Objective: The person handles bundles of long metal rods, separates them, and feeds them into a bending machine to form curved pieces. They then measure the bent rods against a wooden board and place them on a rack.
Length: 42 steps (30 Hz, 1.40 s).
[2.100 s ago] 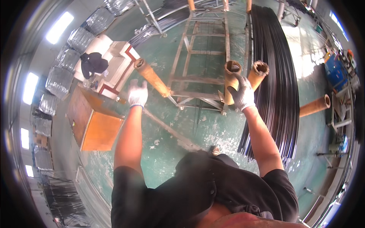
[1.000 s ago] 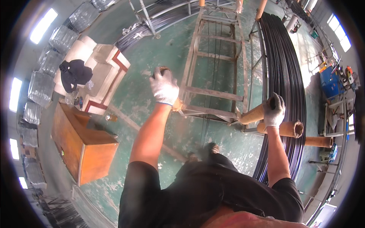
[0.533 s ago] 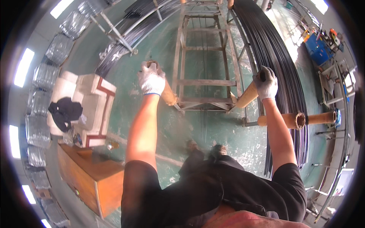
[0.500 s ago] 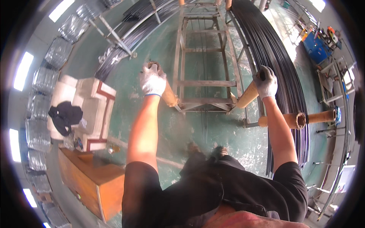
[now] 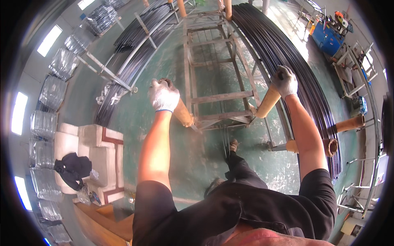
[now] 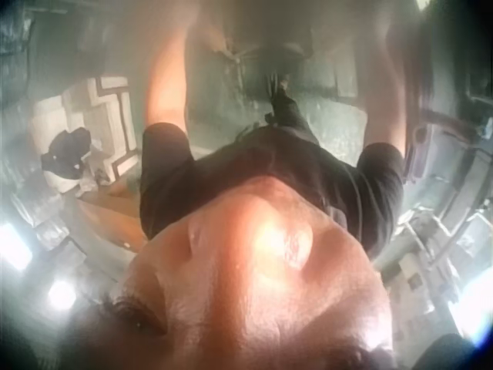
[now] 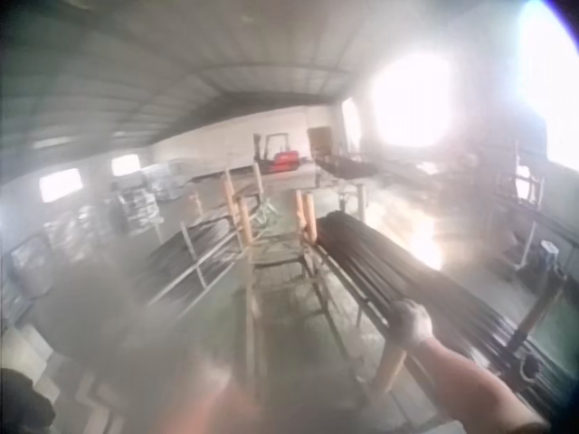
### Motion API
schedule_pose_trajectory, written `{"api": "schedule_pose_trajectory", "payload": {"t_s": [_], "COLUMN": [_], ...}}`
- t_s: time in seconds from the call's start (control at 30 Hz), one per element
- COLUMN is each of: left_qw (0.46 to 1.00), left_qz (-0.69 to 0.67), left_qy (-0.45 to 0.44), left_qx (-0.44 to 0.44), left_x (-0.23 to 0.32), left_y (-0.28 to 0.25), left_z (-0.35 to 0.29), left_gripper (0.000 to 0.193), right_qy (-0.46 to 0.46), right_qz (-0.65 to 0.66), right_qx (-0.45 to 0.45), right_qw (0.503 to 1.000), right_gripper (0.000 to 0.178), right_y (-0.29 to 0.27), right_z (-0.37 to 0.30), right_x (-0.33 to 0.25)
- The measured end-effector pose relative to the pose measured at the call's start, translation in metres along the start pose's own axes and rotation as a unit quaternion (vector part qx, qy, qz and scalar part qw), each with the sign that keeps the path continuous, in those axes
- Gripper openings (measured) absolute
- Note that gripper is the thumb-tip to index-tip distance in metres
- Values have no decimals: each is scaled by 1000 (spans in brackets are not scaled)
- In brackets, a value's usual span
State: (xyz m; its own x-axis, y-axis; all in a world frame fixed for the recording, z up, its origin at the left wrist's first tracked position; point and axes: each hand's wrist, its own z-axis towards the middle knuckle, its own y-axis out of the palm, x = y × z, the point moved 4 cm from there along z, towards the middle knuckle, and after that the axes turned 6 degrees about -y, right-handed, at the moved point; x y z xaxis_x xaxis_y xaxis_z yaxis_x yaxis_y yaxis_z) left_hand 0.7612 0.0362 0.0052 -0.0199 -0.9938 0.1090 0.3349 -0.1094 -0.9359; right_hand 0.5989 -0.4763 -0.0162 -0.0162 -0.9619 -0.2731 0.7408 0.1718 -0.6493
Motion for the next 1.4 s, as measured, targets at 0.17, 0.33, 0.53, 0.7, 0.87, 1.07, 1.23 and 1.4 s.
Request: {"api": "schedule_pose_trajectory", "payload": {"t_s": [0.17,0.33,0.53,0.7,0.87,1.07,1.23,1.4], "left_qw": [1000,999,999,989,990,996,996,959], "left_qz": [10,4,-5,93,51,46,31,163], "left_qy": [8,-5,4,101,109,65,75,225], "left_qx": [21,39,53,55,69,30,35,53], "left_x": [17,35,59,75,96,116,146,183], "left_y": [27,62,105,150,181,223,239,285], "left_z": [60,129,219,305,385,490,585,674], "left_gripper": [39,39,43,42,44,44,46,37], "right_qy": [16,30,69,70,80,90,103,91], "right_qz": [15,18,10,-3,15,-17,-34,-32], "right_qx": [6,-13,-31,-22,-10,-20,-22,13], "right_qw": [1000,999,997,997,997,996,994,995], "right_gripper": [47,44,61,64,55,58,60,52], "right_y": [51,107,175,230,290,365,425,477], "right_z": [56,111,170,224,284,367,430,484], "right_x": [22,42,70,88,106,124,143,164]}}
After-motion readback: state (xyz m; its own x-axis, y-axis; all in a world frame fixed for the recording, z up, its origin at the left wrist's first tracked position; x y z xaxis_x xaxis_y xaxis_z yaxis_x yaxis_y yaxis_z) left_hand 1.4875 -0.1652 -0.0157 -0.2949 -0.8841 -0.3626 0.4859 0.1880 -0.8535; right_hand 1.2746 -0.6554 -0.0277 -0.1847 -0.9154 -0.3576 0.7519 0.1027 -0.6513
